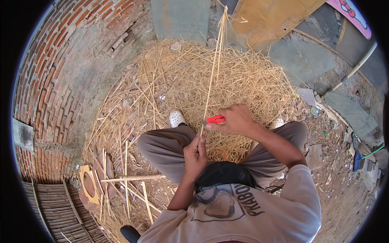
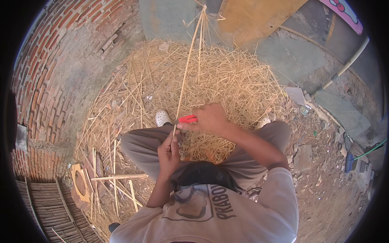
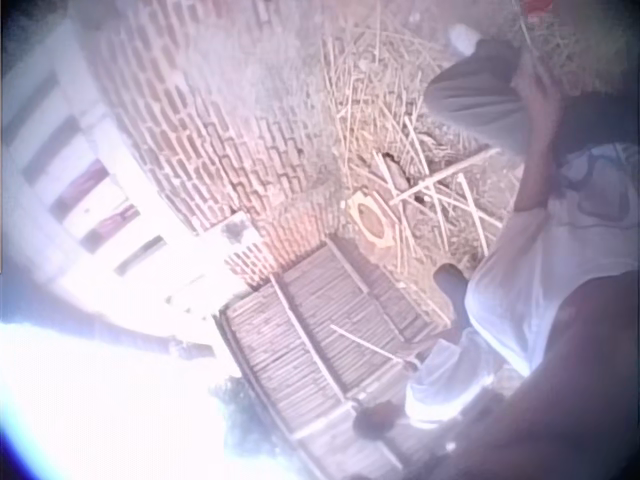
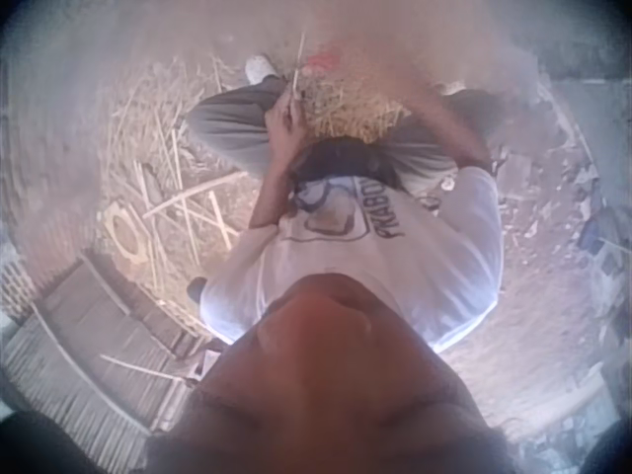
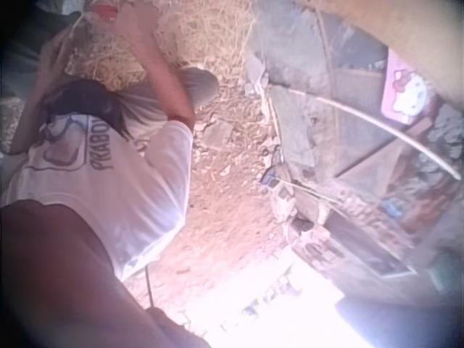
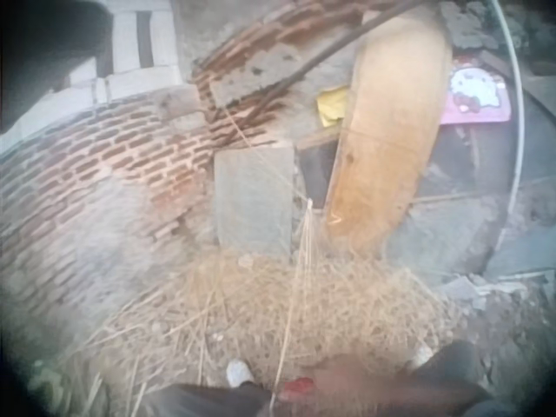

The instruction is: The person sits on a straw-covered floor and uses a red utility knife to split a long bamboo stick into thin strips. They hold the stick vertically and repeatedly slice along its length to create multiple fine strands.

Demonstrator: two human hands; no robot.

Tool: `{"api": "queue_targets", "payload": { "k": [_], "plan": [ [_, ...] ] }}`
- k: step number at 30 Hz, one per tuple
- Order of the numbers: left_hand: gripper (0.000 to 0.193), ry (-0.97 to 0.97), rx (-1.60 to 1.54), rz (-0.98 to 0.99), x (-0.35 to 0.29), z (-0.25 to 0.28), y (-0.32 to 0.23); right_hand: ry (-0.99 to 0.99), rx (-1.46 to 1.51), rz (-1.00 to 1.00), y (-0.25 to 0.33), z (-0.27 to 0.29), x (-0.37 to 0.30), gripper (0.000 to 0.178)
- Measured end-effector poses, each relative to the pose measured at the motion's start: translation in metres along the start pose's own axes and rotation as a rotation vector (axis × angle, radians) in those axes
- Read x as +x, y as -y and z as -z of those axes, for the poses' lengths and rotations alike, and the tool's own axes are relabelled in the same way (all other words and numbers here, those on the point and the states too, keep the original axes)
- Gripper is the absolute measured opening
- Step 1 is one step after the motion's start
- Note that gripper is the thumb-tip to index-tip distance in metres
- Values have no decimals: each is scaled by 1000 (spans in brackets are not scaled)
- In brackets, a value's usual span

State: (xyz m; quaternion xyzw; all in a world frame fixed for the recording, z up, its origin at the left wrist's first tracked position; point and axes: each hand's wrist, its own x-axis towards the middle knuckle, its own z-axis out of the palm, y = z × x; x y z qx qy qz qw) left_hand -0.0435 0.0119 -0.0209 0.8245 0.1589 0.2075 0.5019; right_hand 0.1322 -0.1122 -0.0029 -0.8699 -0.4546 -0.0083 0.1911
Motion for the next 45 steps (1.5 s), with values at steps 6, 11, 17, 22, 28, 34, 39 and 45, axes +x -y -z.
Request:
{"api": "queue_targets", "payload": {
  "k": [6, 11, 17, 22, 28, 34, 39, 45],
  "plan": [
    [29, -19, 132, -108, -6, 0, -8, -192, -40, -56, -19, -2, 12, 73],
    [29, -34, 248, -157, -8, 4, -7, -65, -54, 34, -1, -9, 3, 74],
    [33, -20, 293, -201, -3, 10, -10, -232, -49, 90, -11, -14, 9, 76],
    [37, 44, 358, -245, 2, 17, -13, -279, -74, -75, -32, -5, 24, 74],
    [41, 47, 361, -252, -17, 18, -8, -320, -87, -121, -54, -2, 25, 73],
    [43, 171, 359, -287, -45, 34, -5, -225, -137, -386, -93, 19, 37, 79],
    [43, 221, 407, -373, -75, 53, 9, -394, -140, -443, -126, 28, 43, 81],
    [42, 318, 445, -336, -112, 89, 20, -449, -123, -689, -173, 50, 50, 80]
  ]
}}
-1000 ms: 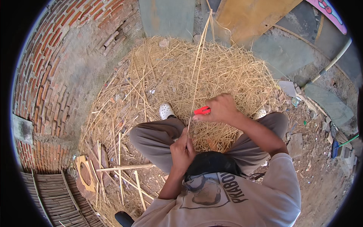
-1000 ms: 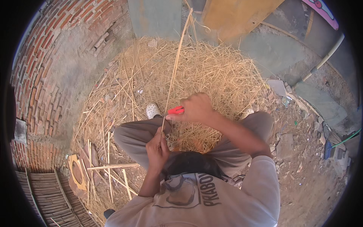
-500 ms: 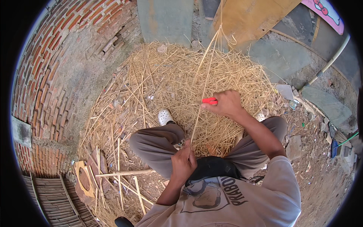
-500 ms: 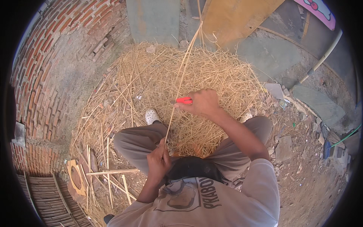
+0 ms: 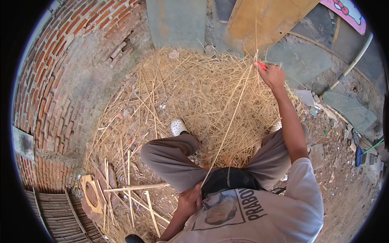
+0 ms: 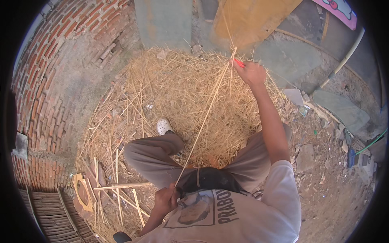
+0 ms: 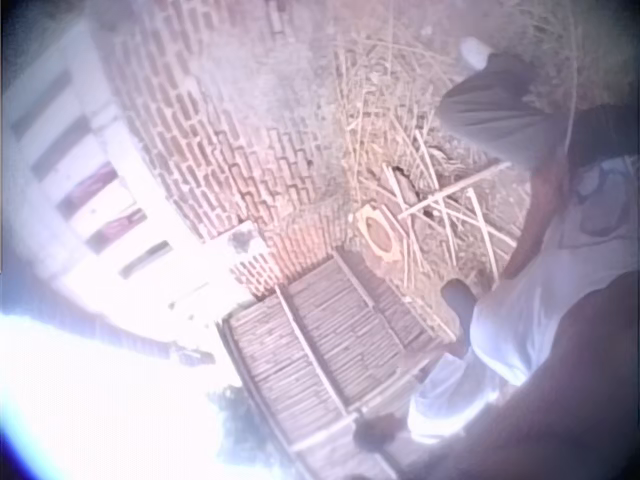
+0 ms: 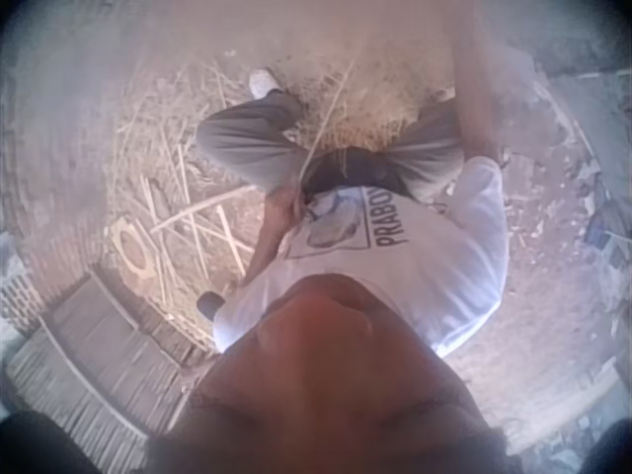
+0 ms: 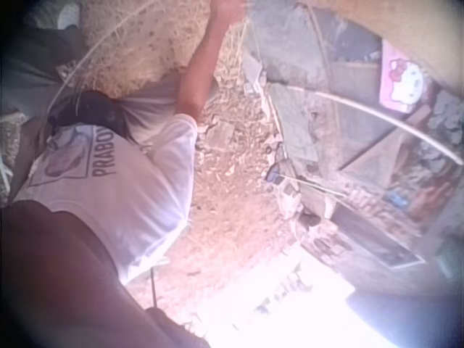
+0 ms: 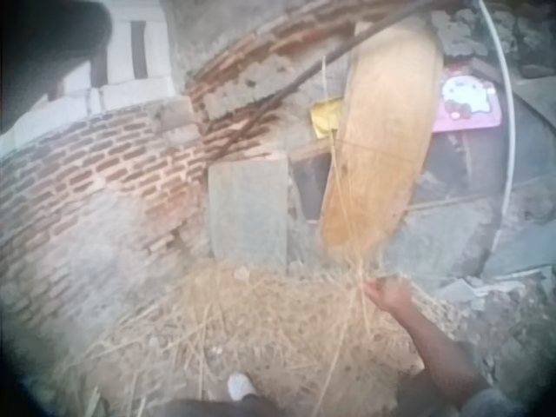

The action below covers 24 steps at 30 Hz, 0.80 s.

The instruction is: The person sits on a straw-covered floor and uses a red utility knife to split a long bamboo stick into thin strips. They hold the stick vertically and repeatedly slice along its length to create multiple fine strands.

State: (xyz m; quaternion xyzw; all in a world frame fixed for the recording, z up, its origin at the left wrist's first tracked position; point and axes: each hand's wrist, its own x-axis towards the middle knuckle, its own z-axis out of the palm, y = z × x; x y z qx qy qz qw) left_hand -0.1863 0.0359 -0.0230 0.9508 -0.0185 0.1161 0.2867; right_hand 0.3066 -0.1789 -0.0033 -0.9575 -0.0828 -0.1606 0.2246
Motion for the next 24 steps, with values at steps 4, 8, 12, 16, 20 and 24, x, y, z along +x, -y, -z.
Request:
{"api": "queue_targets", "payload": {
  "k": [4, 8, 12, 16, 20, 24],
  "plan": [
    [38, 17, -93, 40, -5, -5, 9, 73, 78, -69, -11, -27, 8, 83],
    [31, 54, -392, 276, -2, -19, 25, 1150, 1298, -548, -39, -43, 18, 79],
    [28, 77, -738, 507, 6, -32, 37, 935, 1738, -653, -15, -48, -8, 73],
    [32, 74, -981, 620, 26, -40, 29, 657, 1561, -596, 25, -32, -52, 67],
    [36, 71, -1124, 634, 55, -49, 15, 616, 1283, -311, 55, -38, -82, 39],
    [36, 57, -1147, 563, 65, -61, 12, 448, 1161, -253, 63, -42, -86, 30]
  ]
}}
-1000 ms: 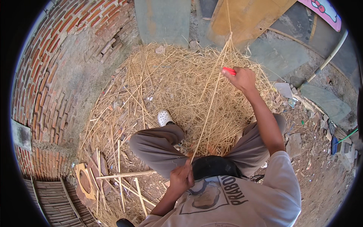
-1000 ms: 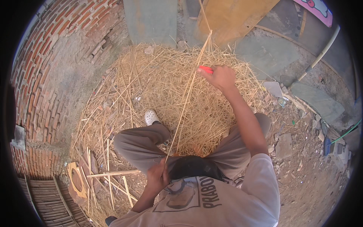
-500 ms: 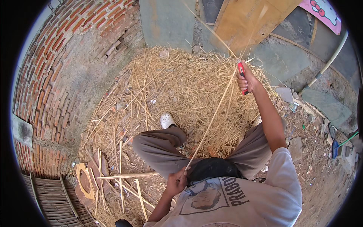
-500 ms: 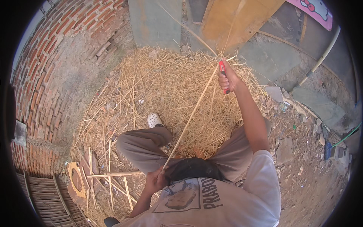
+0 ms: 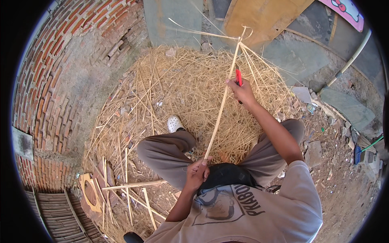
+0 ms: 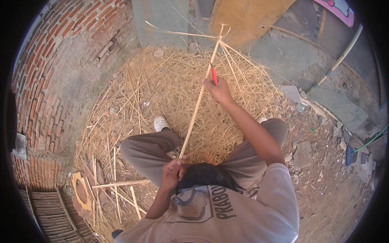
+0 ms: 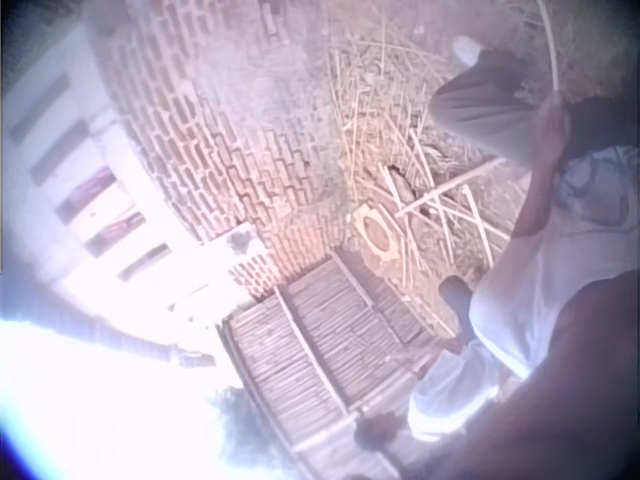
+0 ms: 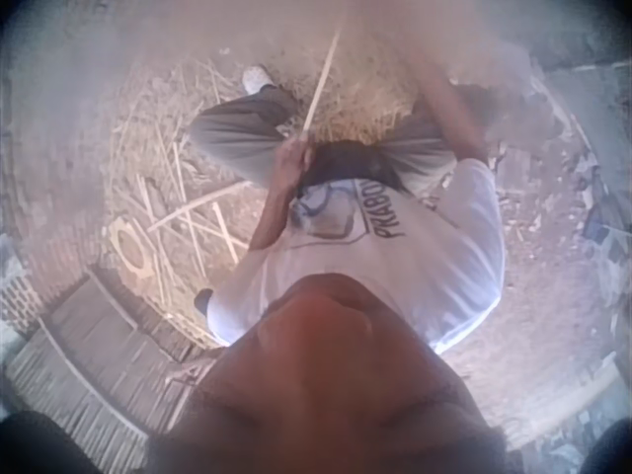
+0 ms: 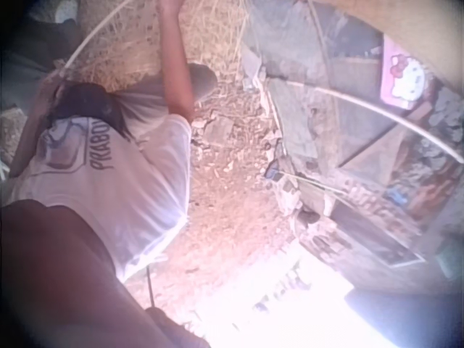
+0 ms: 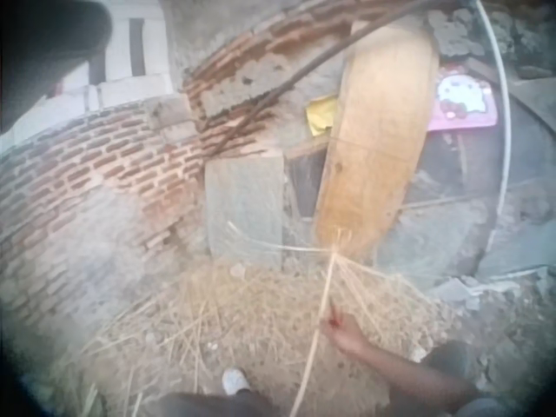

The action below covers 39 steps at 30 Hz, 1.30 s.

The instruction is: The person sits on a straw-covered floor and uses a red utility knife to split a long bamboo stick into thin strips. They hold the stick vertically and repeatedly slice along its length to create multiple fine strands.

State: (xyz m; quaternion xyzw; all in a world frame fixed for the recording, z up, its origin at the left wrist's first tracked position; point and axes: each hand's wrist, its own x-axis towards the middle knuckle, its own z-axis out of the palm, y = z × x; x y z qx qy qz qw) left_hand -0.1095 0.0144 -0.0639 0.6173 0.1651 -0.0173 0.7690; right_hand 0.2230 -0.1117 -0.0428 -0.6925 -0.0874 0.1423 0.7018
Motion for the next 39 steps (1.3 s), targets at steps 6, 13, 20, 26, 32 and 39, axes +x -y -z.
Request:
{"api": "queue_targets", "payload": {
  "k": [6, 13, 20, 26, 32, 39],
  "plan": [
    [33, 71, 1, 13, 8, -10, 4, 151, 219, -136, 7, 11, 5, 27],
    [29, 155, 57, -61, 36, -32, 3, 187, 359, -72, 14, 10, -2, 26],
    [29, 27, -25, -63, 58, -48, -21, 89, -452, 232, 13, 14, -5, 64],
    [26, -128, 30, -158, 70, -40, -55, 345, -1200, 535, 37, -11, -72, 76],
    [24, -209, 328, -216, 53, -42, -62, 196, -1110, 639, 27, -14, -63, 75],
    [22, -182, 380, -159, 36, -35, -67, 250, -1117, 768, 15, -22, -78, 75]
  ]
}}
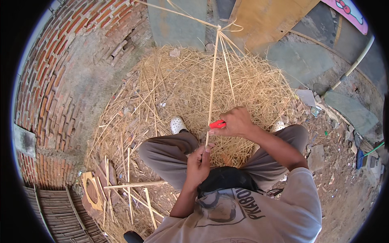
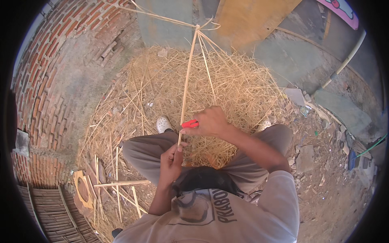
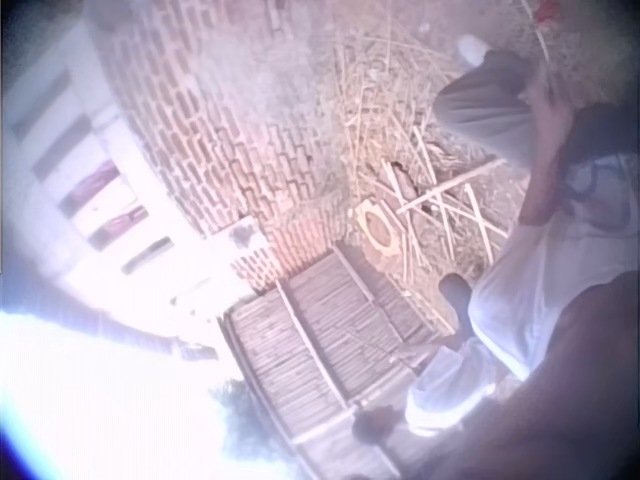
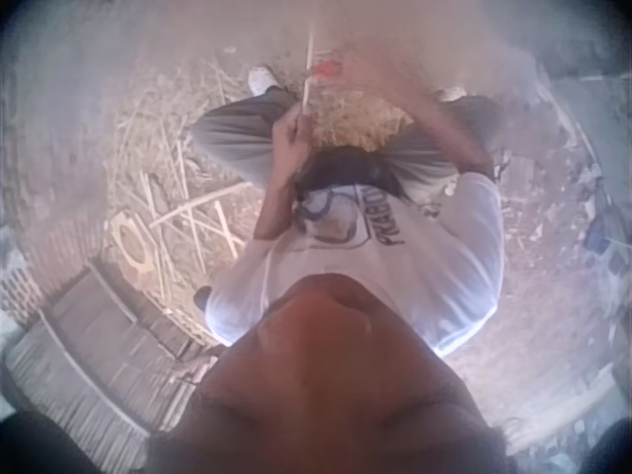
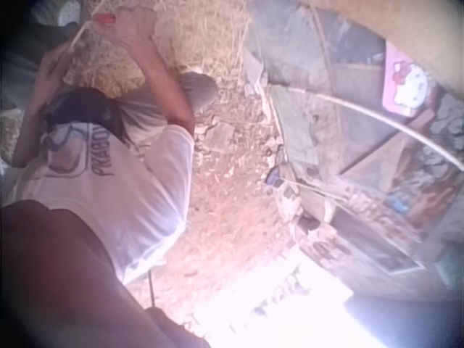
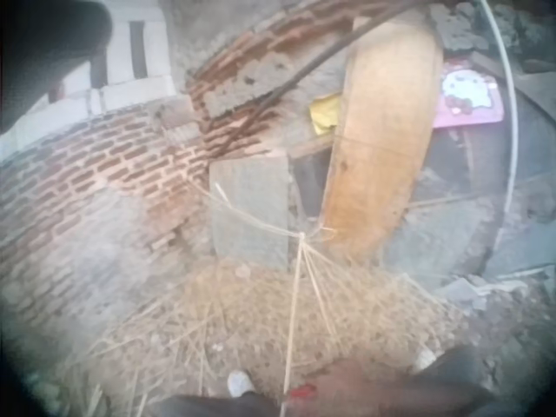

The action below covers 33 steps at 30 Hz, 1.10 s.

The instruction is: The person sits on a straw-covered floor and uses a red utility knife to split a long bamboo stick into thin strips. They hold the stick vertically and repeatedly slice along its length to create multiple fine strands.

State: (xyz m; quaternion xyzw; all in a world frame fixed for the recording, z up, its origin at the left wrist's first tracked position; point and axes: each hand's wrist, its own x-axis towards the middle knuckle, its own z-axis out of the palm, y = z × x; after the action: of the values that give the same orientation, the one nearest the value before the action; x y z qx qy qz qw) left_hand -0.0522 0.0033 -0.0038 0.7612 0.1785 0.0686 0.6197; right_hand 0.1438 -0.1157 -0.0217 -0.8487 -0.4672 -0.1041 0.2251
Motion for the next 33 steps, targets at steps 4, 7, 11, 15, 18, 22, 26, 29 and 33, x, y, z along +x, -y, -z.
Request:
{"api": "queue_targets", "payload": {
  "k": [4, 7, 11, 15, 18, 22, 26, 29, 33],
  "plan": [
    [22, 48, 38, -14, -9, 7, -8, 15, -15, -104, -22, 12, 13, 76],
    [22, 86, 61, -59, -22, 9, -5, -75, -40, -207, -44, 4, 18, 76],
    [21, 103, 42, -20, -36, 12, 3, -32, -31, -247, -53, -2, 16, 75],
    [20, 54, 45, -20, -41, 20, 0, -35, 3, -19, -2, -9, -3, 74],
    [19, 43, 141, -52, -40, 24, -11, -62, 14, 24, -14, 1, 8, 75],
    [20, 162, 180, -51, -50, 29, -7, 18, -5, -245, -43, 1, 18, 77],
    [21, 157, 177, -78, -64, 28, 4, -29, -75, -308, -71, 5, 29, 79],
    [20, 209, 192, -22, -72, 31, -2, -72, -106, -345, -89, 5, 29, 79],
    [20, 306, 216, -31, -91, 46, -6, -80, -65, -567, -116, 16, 35, 81]
  ]
}}
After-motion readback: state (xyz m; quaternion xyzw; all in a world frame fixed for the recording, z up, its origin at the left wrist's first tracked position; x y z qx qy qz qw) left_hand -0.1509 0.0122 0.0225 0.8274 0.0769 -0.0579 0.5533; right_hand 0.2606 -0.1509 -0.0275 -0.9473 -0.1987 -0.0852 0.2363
